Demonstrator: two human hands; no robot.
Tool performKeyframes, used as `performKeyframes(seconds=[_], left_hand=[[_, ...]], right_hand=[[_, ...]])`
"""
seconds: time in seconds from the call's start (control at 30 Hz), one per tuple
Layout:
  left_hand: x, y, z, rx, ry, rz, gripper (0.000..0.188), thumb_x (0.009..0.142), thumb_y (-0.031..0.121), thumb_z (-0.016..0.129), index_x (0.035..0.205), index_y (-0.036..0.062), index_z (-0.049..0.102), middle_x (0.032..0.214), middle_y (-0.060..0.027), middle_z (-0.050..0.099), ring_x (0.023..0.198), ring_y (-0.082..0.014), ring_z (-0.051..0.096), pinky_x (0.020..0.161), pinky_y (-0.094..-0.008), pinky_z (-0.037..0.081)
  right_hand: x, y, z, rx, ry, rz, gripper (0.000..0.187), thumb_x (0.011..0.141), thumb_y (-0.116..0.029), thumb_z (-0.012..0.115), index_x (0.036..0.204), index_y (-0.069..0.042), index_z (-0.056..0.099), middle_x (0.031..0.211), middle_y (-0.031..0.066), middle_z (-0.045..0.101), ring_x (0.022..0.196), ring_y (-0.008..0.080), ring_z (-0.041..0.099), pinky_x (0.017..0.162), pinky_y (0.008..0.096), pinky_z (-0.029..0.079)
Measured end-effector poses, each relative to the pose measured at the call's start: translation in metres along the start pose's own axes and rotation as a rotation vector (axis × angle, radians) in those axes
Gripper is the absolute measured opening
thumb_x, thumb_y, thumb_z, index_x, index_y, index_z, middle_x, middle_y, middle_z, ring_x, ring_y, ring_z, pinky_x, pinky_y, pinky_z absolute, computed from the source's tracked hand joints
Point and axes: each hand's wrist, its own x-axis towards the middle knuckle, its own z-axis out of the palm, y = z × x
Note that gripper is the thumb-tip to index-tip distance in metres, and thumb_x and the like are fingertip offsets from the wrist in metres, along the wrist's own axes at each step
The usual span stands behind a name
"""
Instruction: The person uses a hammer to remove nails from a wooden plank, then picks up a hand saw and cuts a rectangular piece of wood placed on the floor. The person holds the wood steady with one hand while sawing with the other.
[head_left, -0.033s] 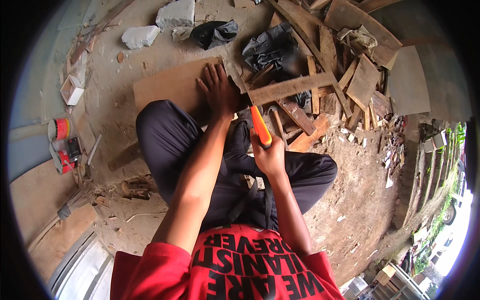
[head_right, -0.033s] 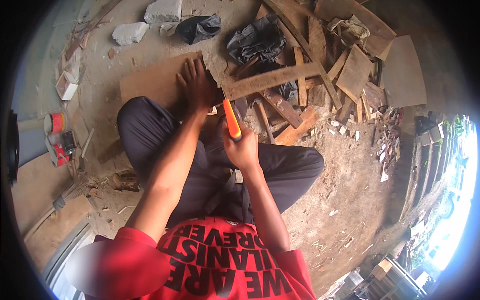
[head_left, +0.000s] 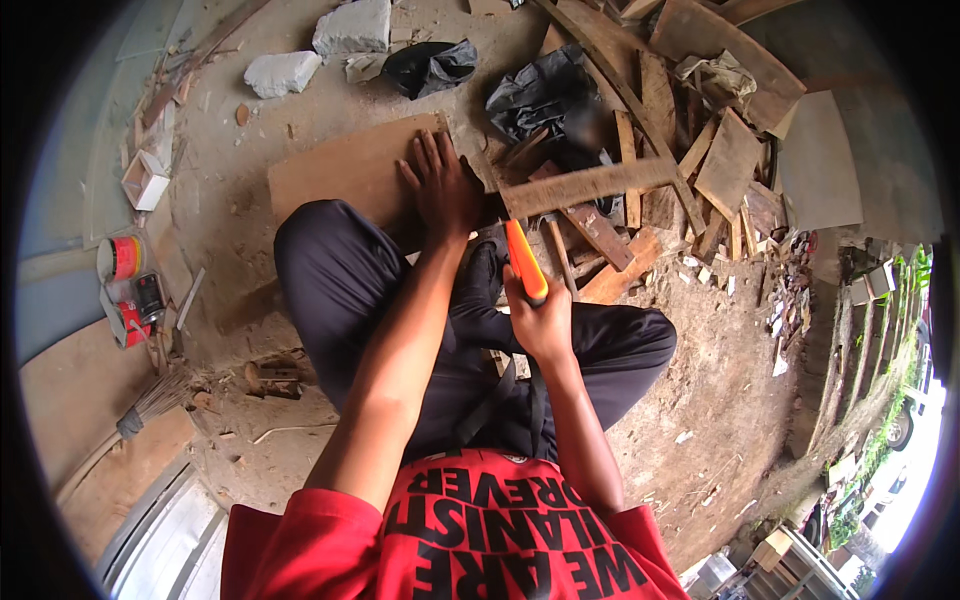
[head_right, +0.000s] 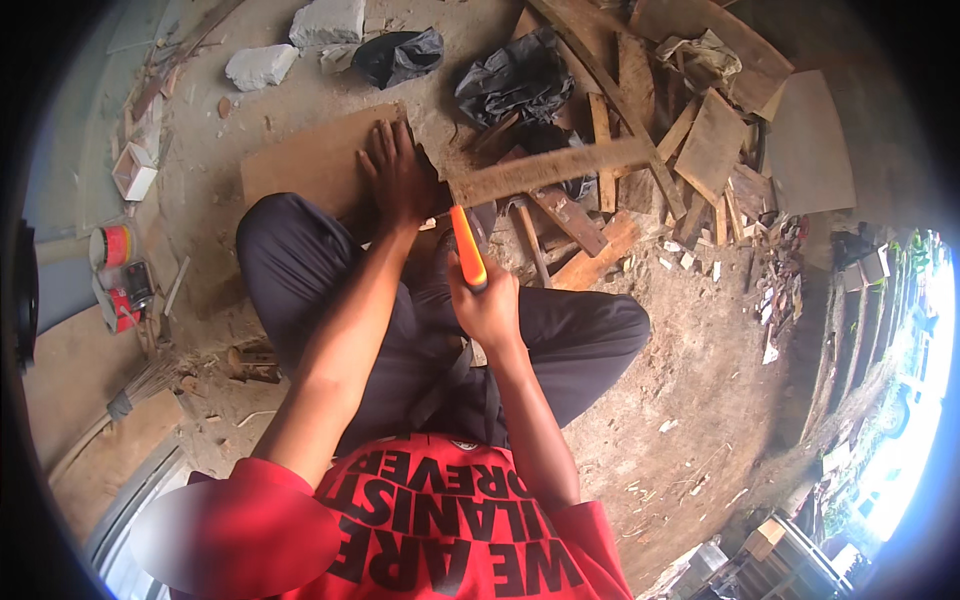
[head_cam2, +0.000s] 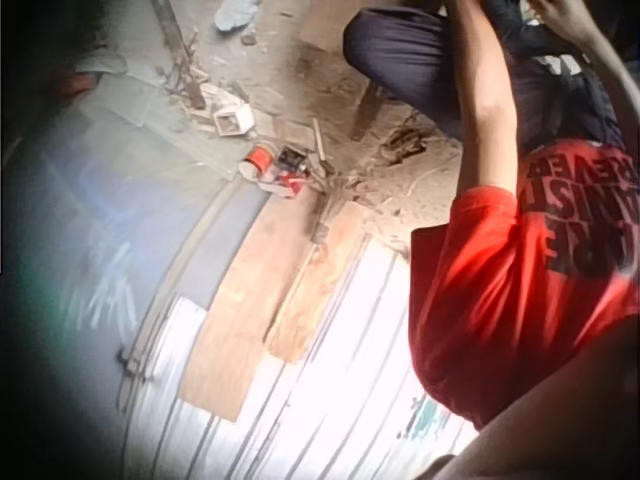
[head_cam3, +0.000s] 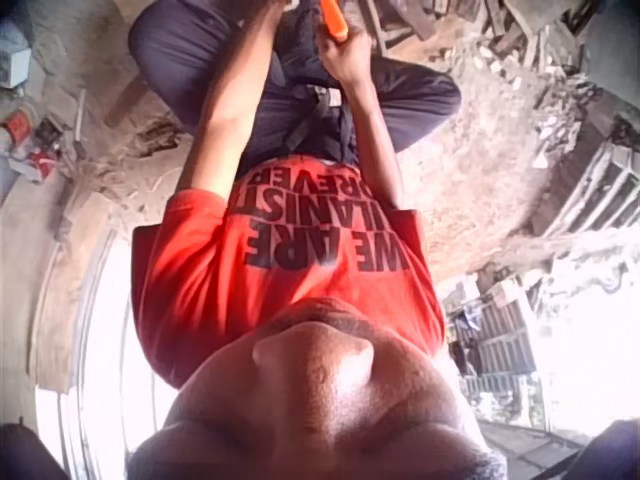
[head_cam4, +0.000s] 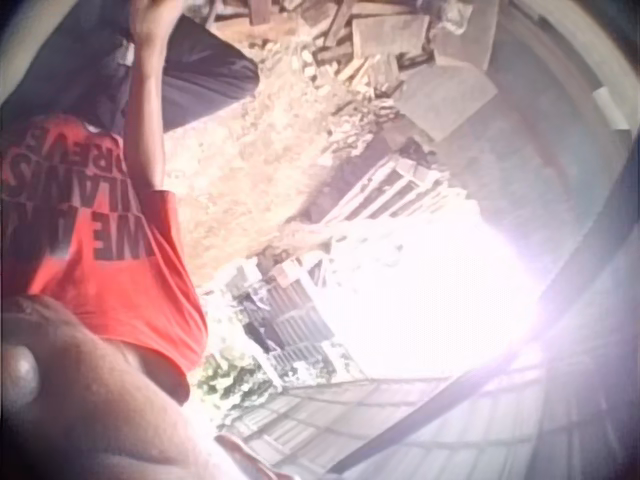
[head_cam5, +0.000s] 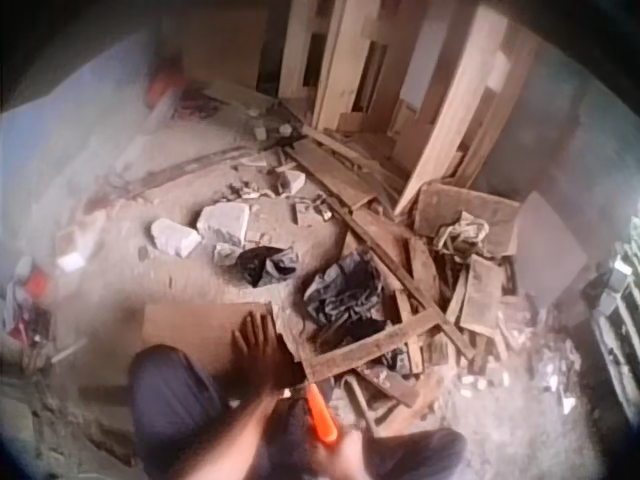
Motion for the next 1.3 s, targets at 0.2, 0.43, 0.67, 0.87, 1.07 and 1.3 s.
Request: performKeyframes(seconds=[0.2, 0.43, 0.67, 0.87, 1.07, 1.3], left_hand=[[-0.001, 0.010, 0.006, 0.011, 0.029, 0.123, 0.051, 0.096, 0.020, 0.045, 0.143, 0.0022, 0.050, 0.157, -0.0203, 0.040, 0.149, -0.0337, 0.033, 0.120, -0.0625, 0.021], [0.001, 0.010, 0.001, -0.056, -0.010, 0.124, 0.045, 0.093, 0.019, 0.048, 0.134, 0.0038, 0.060, 0.158, -0.0211, 0.037, 0.151, -0.0339, 0.029, 0.120, -0.0636, 0.018], [0.002, 0.006, 0.012, -0.043, -0.004, 0.085, 0.047, 0.096, 0.017, 0.044, 0.140, 0.0028, 0.054, 0.159, -0.0237, 0.035, 0.151, -0.0344, 0.029, 0.120, -0.0673, 0.013], [-0.016, 0.018, -0.009, -0.065, -0.021, -0.019, 0.059, 0.093, 0.021, 0.047, 0.148, 0.0014, 0.044, 0.159, -0.0241, 0.034, 0.152, -0.0355, 0.026, 0.117, -0.0729, 0.009], [-0.004, 0.017, -0.013, -0.127, -0.010, -0.021, 0.061, 0.091, 0.022, 0.048, 0.148, -0.0001, 0.043, 0.160, -0.0243, 0.033, 0.153, -0.0366, 0.023, 0.118, -0.0711, 0.007], [-0.003, 0.011, 0.003, 0.057, 0.041, 0.012, 0.059, 0.092, 0.024, 0.050, 0.147, 0.0019, 0.047, 0.159, -0.0227, 0.036, 0.152, -0.0358, 0.027, 0.119, -0.0683, 0.011]], right_hand=[[-0.029, 0.011, 0.015, 0.336, 0.046, 0.109, 0.023, 0.094, -0.012, 0.071, 0.081, 0.001, 0.058, 0.066, 0.0017, 0.059, 0.064, 0.0056, 0.050, 0.058, 0.0273, 0.044], [-0.062, 0.037, 0.025, 0.216, 0.045, -0.063, 0.013, 0.096, -0.006, 0.064, 0.101, 0.000, 0.055, 0.074, 0.0043, 0.061, 0.063, 0.0100, 0.059, 0.058, 0.0273, 0.047], [-0.035, 0.036, 0.020, 0.270, 0.098, 0.054, 0.016, 0.102, -0.016, 0.064, 0.103, 0.000, 0.064, 0.067, -0.0059, 0.054, 0.060, 0.0024, 0.049, 0.052, 0.0210, 0.038], [-0.032, 0.036, 0.004, 0.235, 0.087, 0.052, 0.027, 0.101, -0.025, 0.066, 0.103, 0.002, 0.065, 0.070, -0.0023, 0.060, 0.066, 0.0044, 0.053, 0.059, 0.0241, 0.044], [-0.022, 0.018, 0.001, 0.238, 0.049, 0.095, 0.030, 0.101, -0.026, 0.067, 0.098, 0.004, 0.067, 0.069, -0.0027, 0.059, 0.068, 0.0040, 0.051, 0.059, 0.0250, 0.044], [-0.053, -0.008, -0.008, 0.159, 0.013, 0.155, 0.014, 0.096, -0.008, 0.065, 0.098, 0.005, 0.065, 0.069, 0.0015, 0.058, 0.069, 0.0049, 0.051, 0.060, 0.0268, 0.045]])
